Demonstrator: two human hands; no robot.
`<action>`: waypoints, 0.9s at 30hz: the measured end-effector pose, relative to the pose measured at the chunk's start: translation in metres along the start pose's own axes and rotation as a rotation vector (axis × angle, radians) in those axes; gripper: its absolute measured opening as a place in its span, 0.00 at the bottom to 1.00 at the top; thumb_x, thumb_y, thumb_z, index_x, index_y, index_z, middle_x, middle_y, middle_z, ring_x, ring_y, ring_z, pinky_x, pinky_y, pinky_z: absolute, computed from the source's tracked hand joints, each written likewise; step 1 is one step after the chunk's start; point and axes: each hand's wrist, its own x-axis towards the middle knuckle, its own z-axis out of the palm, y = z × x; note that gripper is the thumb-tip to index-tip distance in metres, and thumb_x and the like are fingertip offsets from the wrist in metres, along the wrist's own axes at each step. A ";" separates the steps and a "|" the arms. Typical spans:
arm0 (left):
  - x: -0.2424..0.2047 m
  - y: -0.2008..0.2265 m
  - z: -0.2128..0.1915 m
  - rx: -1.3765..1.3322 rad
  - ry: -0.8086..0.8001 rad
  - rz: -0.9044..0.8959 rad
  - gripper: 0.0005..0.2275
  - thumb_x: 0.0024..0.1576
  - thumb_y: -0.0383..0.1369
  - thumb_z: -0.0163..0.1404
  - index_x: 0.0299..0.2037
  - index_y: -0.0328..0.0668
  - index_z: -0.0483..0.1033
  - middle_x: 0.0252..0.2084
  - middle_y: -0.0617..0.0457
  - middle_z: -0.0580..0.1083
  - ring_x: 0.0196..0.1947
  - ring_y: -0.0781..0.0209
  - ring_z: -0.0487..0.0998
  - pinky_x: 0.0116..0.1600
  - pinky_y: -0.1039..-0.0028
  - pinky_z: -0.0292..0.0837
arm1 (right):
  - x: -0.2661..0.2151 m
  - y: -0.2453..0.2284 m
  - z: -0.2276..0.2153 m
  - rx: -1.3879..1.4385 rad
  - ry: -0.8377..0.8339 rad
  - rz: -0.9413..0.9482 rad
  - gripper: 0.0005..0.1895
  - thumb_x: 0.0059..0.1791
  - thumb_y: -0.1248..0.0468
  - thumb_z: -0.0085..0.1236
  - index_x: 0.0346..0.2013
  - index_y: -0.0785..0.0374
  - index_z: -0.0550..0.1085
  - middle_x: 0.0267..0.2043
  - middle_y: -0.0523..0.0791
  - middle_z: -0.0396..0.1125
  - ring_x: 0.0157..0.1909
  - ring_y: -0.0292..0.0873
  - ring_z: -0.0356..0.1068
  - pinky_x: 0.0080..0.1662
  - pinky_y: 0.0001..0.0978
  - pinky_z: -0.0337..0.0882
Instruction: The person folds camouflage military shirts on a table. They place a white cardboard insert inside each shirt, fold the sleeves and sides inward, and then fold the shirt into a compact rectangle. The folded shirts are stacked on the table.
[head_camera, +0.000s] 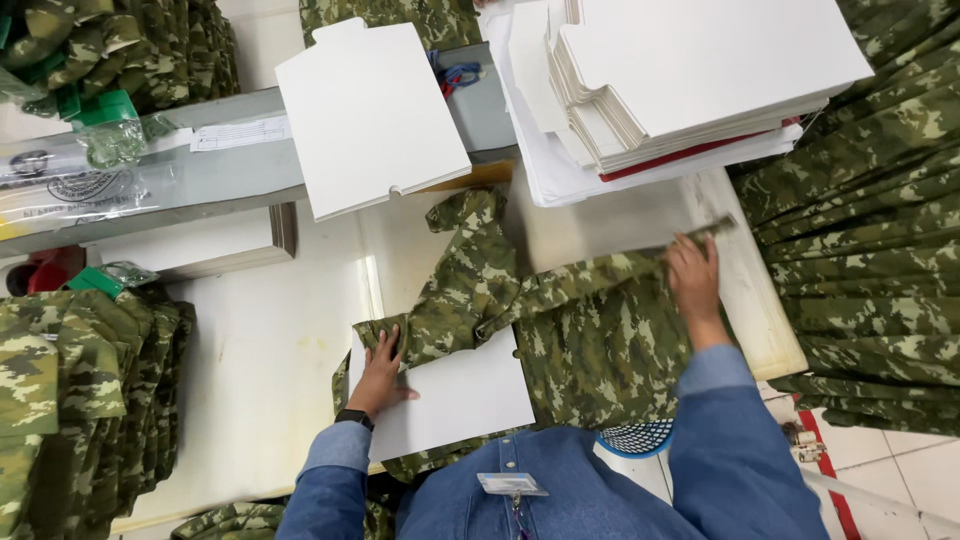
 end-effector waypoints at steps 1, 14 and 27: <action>-0.001 0.003 -0.002 0.013 0.008 -0.027 0.37 0.38 0.45 0.56 0.58 0.50 0.50 0.64 0.53 0.35 0.63 0.47 0.36 0.60 0.45 0.41 | -0.024 0.009 -0.006 0.013 0.139 0.071 0.06 0.43 0.72 0.52 0.29 0.58 0.67 0.38 0.37 0.66 0.53 0.37 0.62 0.66 0.43 0.44; -0.028 0.044 -0.017 0.122 -0.074 -0.163 0.34 0.39 0.53 0.51 0.53 0.47 0.56 0.63 0.59 0.38 0.64 0.53 0.34 0.60 0.47 0.47 | 0.093 -0.126 -0.012 0.594 -0.208 0.160 0.20 0.40 0.75 0.42 0.45 0.56 0.64 0.57 0.45 0.51 0.62 0.47 0.46 0.60 0.51 0.41; -0.027 0.055 -0.004 0.029 -0.012 -0.303 0.30 0.44 0.41 0.52 0.55 0.68 0.48 0.61 0.62 0.42 0.63 0.56 0.36 0.59 0.48 0.50 | 0.058 -0.132 -0.082 0.455 -1.188 -0.432 0.21 0.37 0.46 0.46 0.33 0.57 0.73 0.33 0.47 0.68 0.38 0.49 0.67 0.38 0.43 0.67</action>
